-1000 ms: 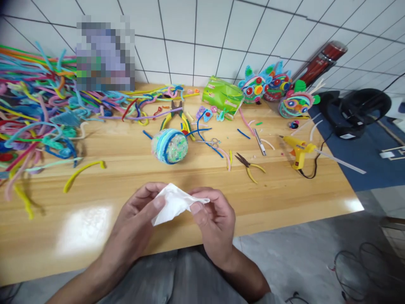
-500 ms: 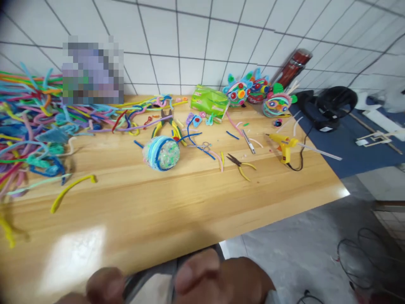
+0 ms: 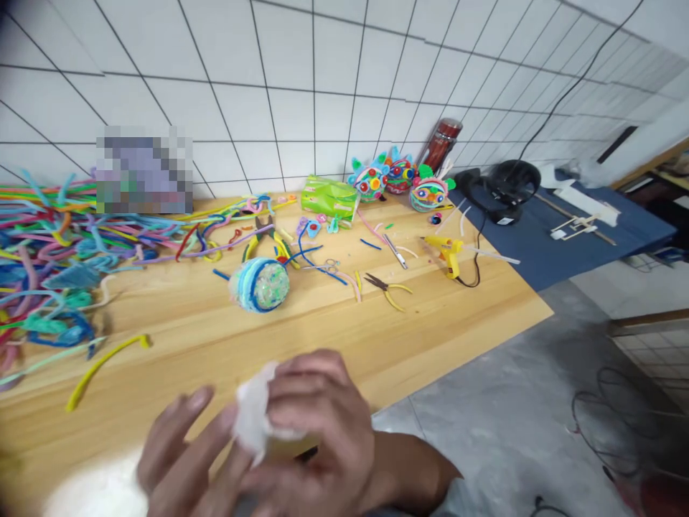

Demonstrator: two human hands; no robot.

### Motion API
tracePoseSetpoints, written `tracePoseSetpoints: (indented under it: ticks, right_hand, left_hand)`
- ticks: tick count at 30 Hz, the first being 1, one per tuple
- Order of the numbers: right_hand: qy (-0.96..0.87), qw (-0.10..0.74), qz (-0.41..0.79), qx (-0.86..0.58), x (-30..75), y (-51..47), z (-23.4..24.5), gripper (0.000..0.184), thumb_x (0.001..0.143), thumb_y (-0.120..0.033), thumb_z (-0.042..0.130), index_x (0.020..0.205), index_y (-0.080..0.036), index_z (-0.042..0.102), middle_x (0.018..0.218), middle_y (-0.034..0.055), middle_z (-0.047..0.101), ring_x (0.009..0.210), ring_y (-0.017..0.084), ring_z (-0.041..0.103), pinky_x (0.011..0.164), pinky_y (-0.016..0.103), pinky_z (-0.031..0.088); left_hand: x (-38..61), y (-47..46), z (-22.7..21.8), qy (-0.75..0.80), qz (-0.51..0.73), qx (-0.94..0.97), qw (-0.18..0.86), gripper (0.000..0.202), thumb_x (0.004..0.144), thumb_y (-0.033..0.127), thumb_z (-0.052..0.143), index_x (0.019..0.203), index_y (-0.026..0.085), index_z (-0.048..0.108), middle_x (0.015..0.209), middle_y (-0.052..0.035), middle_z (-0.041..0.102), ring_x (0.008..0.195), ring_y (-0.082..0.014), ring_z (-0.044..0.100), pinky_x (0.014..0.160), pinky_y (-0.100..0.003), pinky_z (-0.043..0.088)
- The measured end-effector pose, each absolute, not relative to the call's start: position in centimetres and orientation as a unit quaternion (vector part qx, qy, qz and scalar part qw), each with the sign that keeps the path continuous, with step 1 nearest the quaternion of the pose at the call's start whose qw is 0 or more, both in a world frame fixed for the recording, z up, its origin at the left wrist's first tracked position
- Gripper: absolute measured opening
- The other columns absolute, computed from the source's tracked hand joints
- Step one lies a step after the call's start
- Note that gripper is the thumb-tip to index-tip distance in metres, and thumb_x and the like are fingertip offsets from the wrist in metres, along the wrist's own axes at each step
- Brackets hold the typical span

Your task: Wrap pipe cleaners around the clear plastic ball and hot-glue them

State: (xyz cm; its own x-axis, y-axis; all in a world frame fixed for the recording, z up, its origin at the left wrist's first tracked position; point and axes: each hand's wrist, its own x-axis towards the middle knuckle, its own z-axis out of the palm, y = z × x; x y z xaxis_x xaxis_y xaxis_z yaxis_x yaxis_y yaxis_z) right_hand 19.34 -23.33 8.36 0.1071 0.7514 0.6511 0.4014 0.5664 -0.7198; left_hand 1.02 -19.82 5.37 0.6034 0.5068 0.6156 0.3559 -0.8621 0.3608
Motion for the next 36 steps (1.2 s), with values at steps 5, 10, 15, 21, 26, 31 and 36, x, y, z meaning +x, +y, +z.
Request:
tracePoseSetpoints:
  ticks: [5, 10, 15, 21, 26, 31, 36]
  right_hand:
    - [-0.648, 0.572, 0.041, -0.502, 25.2, -17.5, 5.8, 0.021, 0.097, -0.015, 0.075, 0.109, -0.031, 0.078, 0.108, 0.0027, 0.084, 0.105, 0.023, 0.077, 0.097, 0.044, 0.061]
    - [-0.576, 0.530, -0.050, -0.621, 32.4, -13.8, 3.9, 0.011, 0.097, -0.026, 0.074, 0.099, -0.030, 0.084, 0.094, 0.0035, 0.075, 0.087, 0.022, 0.070, 0.079, 0.038, 0.058]
    - [-0.551, 0.470, -0.064, -0.686, 37.9, -8.4, 3.6, 0.011, 0.095, -0.028, 0.071, 0.093, -0.024, 0.080, 0.086, 0.0033, 0.073, 0.074, 0.020, 0.064, 0.074, 0.035, 0.055]
    - [-0.498, 0.409, -0.116, -0.756, 43.4, -1.8, 4.3, 0.011, 0.093, -0.024, 0.069, 0.093, -0.020, 0.079, 0.098, 0.0098, 0.076, 0.082, 0.023, 0.067, 0.090, 0.041, 0.057]
    - [-0.472, 0.375, -0.117, -0.789, 46.7, 3.0, 4.2, 0.022, 0.095, -0.018, 0.061, 0.105, -0.014, 0.080, 0.113, 0.0183, 0.077, 0.100, 0.029, 0.069, 0.103, 0.046, 0.053]
    - [-0.496, 0.330, -0.066, -0.801, 47.4, 6.3, 3.4, 0.027, 0.085, -0.011, 0.065, 0.105, -0.010, 0.082, 0.110, 0.0204, 0.080, 0.101, 0.032, 0.070, 0.101, 0.047, 0.054]
    - [-0.541, 0.323, -0.058, -0.775, 44.5, 3.8, 3.2, 0.023, 0.091, -0.022, 0.067, 0.107, -0.018, 0.083, 0.116, 0.0139, 0.083, 0.104, 0.030, 0.073, 0.100, 0.045, 0.057]
  left_hand:
    - [1.4, -17.8, 5.5, 0.236, 0.389, 0.889, 0.060, 0.032, 0.108, 0.019, 0.060, 0.138, 0.015, 0.069, 0.143, -0.0133, 0.071, 0.160, -0.0310, 0.042, 0.134, -0.046, 0.029]
    - [0.8, -15.9, 4.5, 0.175, 0.361, 0.901, 0.166, 0.026, 0.113, 0.018, 0.053, 0.131, 0.018, 0.071, 0.130, -0.0088, 0.077, 0.132, -0.0228, 0.062, 0.115, -0.034, 0.047]
    - [2.4, -13.2, 4.2, 0.095, 0.340, 0.903, 0.246, 0.018, 0.111, 0.016, 0.055, 0.121, 0.018, 0.070, 0.115, -0.0082, 0.079, 0.111, -0.0192, 0.071, 0.099, -0.031, 0.059]
    - [3.4, -11.7, 1.9, 0.031, 0.354, 0.893, 0.275, 0.019, 0.108, 0.011, 0.056, 0.116, 0.017, 0.071, 0.105, -0.0085, 0.080, 0.101, -0.0202, 0.073, 0.093, -0.034, 0.063]
    - [2.5, -11.1, 0.6, 0.027, 0.353, 0.890, 0.288, 0.019, 0.107, 0.009, 0.056, 0.116, 0.016, 0.071, 0.104, -0.0097, 0.081, 0.102, -0.0217, 0.074, 0.091, -0.035, 0.063]
    - [2.2, -10.7, 0.5, 0.046, 0.350, 0.884, 0.307, 0.016, 0.108, 0.010, 0.056, 0.112, 0.016, 0.070, 0.102, -0.0090, 0.080, 0.098, -0.0213, 0.074, 0.088, -0.034, 0.061]
    - [2.1, -10.6, 0.6, 0.042, 0.350, 0.881, 0.316, 0.014, 0.108, 0.012, 0.057, 0.110, 0.016, 0.070, 0.102, -0.0095, 0.080, 0.096, -0.0211, 0.074, 0.088, -0.034, 0.060]
